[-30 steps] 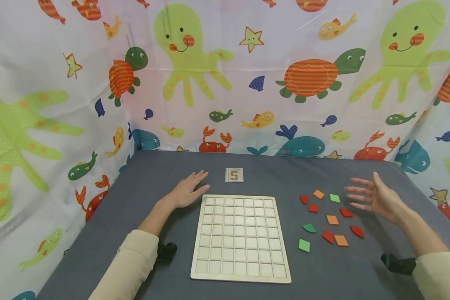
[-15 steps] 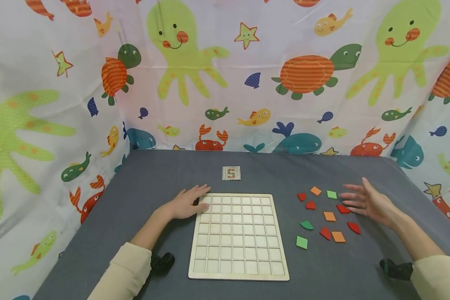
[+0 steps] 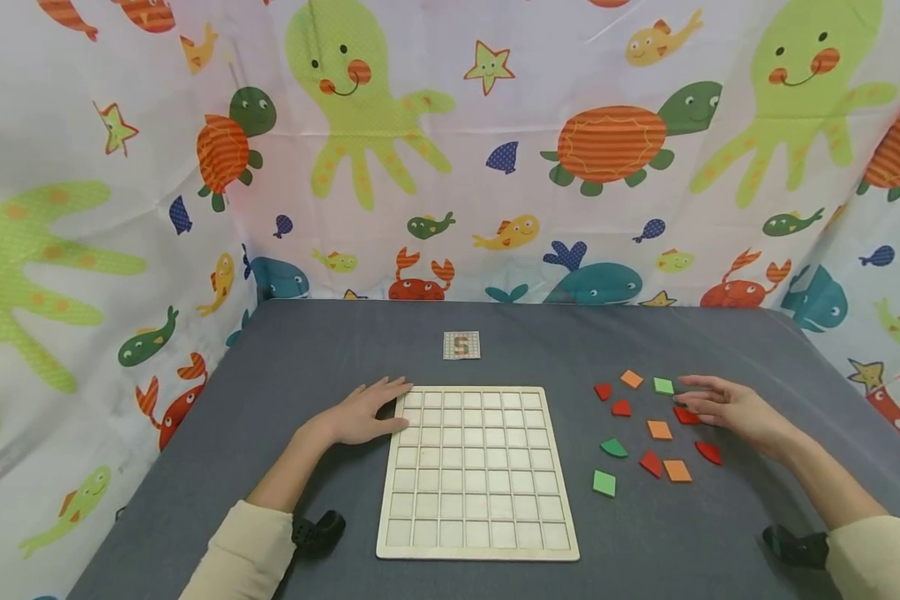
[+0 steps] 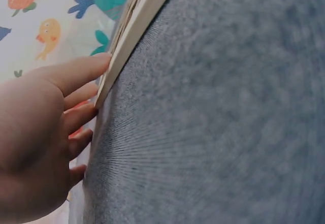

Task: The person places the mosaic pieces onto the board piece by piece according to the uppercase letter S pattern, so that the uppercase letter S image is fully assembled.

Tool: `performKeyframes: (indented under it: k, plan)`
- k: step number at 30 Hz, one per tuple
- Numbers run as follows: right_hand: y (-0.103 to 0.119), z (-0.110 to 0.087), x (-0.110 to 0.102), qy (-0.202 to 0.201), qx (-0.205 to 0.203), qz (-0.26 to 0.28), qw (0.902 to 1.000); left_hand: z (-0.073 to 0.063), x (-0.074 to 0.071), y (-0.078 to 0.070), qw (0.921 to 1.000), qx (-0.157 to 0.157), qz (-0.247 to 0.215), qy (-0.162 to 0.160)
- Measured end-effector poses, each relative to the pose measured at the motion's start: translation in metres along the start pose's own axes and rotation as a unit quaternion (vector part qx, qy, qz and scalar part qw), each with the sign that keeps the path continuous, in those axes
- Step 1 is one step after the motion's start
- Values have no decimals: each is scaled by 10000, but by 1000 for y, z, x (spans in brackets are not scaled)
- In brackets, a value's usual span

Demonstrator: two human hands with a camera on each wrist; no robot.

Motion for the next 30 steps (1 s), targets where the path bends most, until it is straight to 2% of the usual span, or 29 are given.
performKeyframes:
  k: [6, 21, 30]
  plan:
    - [0, -3, 3, -1, -181, -697, 9974, -2, 3, -2, 10000, -46, -67, -28]
    - [-2, -4, 5, -133, -431, -950, 9945, -2, 4, -4, 9999, -80, -111, -25]
    - [2, -5, 9, -130, -610, -1014, 9929, -3, 5, 1, 9999, -132, -47, -82]
Point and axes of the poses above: each hand's wrist, its own z-axis towards the middle knuckle, its own x-axis out of the palm, y = z × x, the point moved 1 cm from there along z, towards the middle knuckle, and after that the axes turned 13 degrees about -x, right-handed, at the moved point
